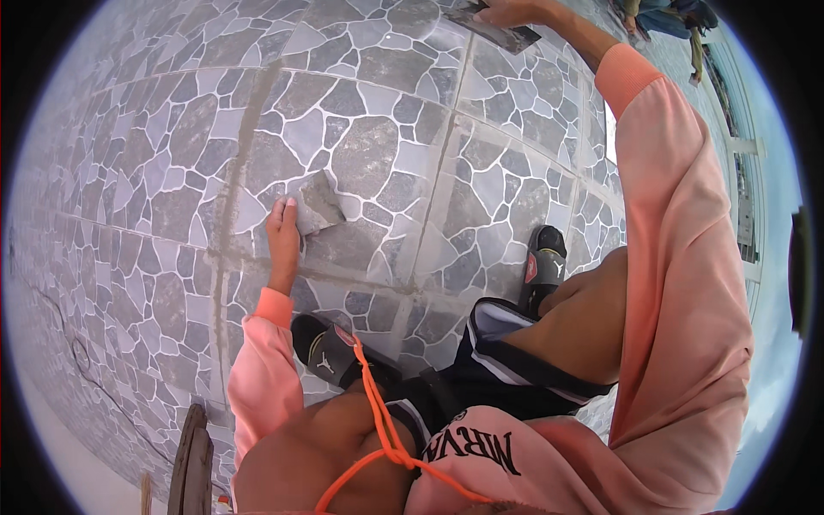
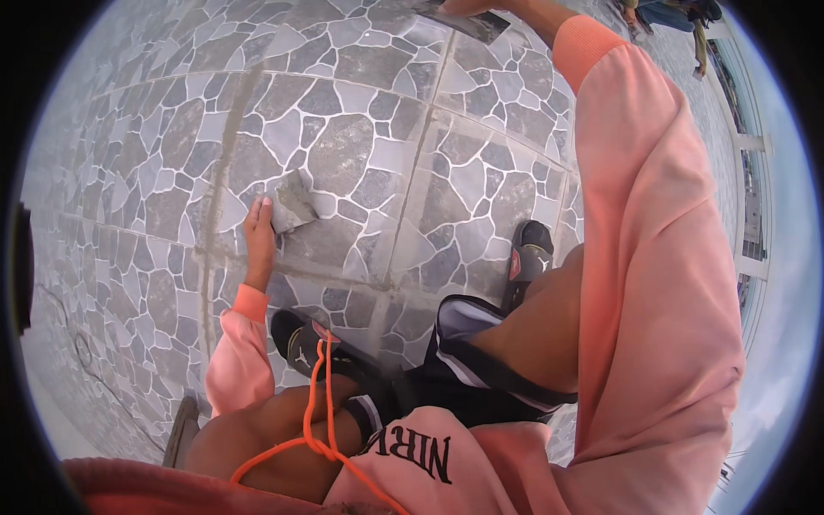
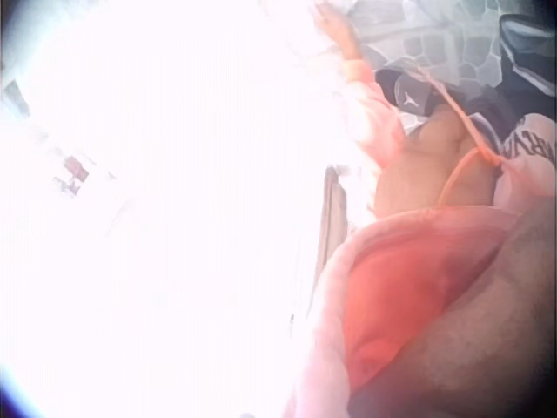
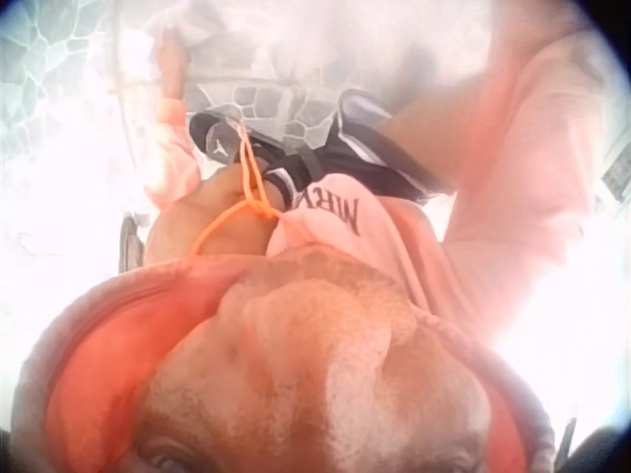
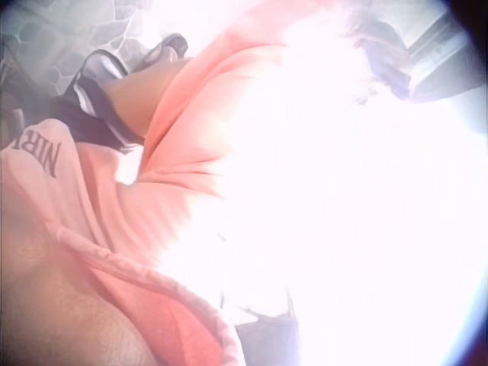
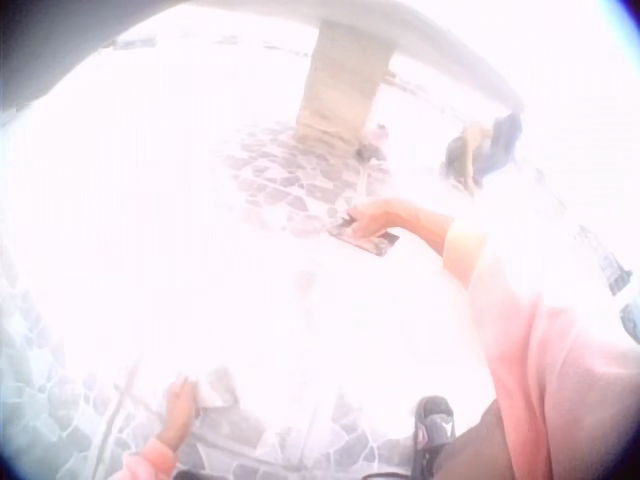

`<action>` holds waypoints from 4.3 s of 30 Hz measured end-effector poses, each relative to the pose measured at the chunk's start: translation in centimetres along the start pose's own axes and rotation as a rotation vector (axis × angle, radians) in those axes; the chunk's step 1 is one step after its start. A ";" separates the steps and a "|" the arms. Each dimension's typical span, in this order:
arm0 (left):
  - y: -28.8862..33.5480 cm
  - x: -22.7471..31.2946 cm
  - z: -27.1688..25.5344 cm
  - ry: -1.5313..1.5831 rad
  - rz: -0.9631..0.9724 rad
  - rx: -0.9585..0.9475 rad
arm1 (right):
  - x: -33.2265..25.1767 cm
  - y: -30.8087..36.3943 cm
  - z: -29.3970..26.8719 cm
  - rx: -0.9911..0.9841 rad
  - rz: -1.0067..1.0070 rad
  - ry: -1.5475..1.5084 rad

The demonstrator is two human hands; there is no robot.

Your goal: The person applies grout to the gaps between floor tiles using a spreader, then wipes off excess material from the tiles.

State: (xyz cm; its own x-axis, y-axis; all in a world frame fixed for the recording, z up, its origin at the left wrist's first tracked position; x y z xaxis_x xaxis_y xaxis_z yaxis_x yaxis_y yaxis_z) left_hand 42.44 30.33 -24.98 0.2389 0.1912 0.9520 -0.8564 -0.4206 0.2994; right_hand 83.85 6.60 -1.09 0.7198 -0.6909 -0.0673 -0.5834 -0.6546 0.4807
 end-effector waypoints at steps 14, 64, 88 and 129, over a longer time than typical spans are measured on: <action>7.1 9.0 9.5 -0.004 -0.263 0.111 | 10.8 7.3 12.6 -0.074 -0.059 -0.151; 4.9 10.2 21.8 0.519 -0.107 0.380 | -10.0 2.6 22.7 0.092 -0.400 0.176; 4.6 4.2 18.8 0.484 -0.140 0.534 | -6.0 -5.1 19.4 0.274 -0.432 0.273; 2.0 4.0 13.8 -0.006 -0.021 0.553 | 1.8 -8.0 14.7 0.172 -0.235 0.079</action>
State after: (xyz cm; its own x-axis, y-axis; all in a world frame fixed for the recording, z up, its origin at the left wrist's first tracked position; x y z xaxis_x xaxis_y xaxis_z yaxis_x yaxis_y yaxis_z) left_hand 47.96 17.99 -19.70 0.2574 0.2002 0.9454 -0.4840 -0.8200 0.3054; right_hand 84.27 6.14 -17.88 0.8659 -0.4926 -0.0873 -0.4476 -0.8408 0.3045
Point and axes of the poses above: each hand's wrist, its own y-axis away from the middle knuckle, its own z-axis out of the palm, x = y × z, the point moved 5 cm from there along -y, towards the middle knuckle, and after that the axes turned 2 degrees about -y, right-handed, at the moved point
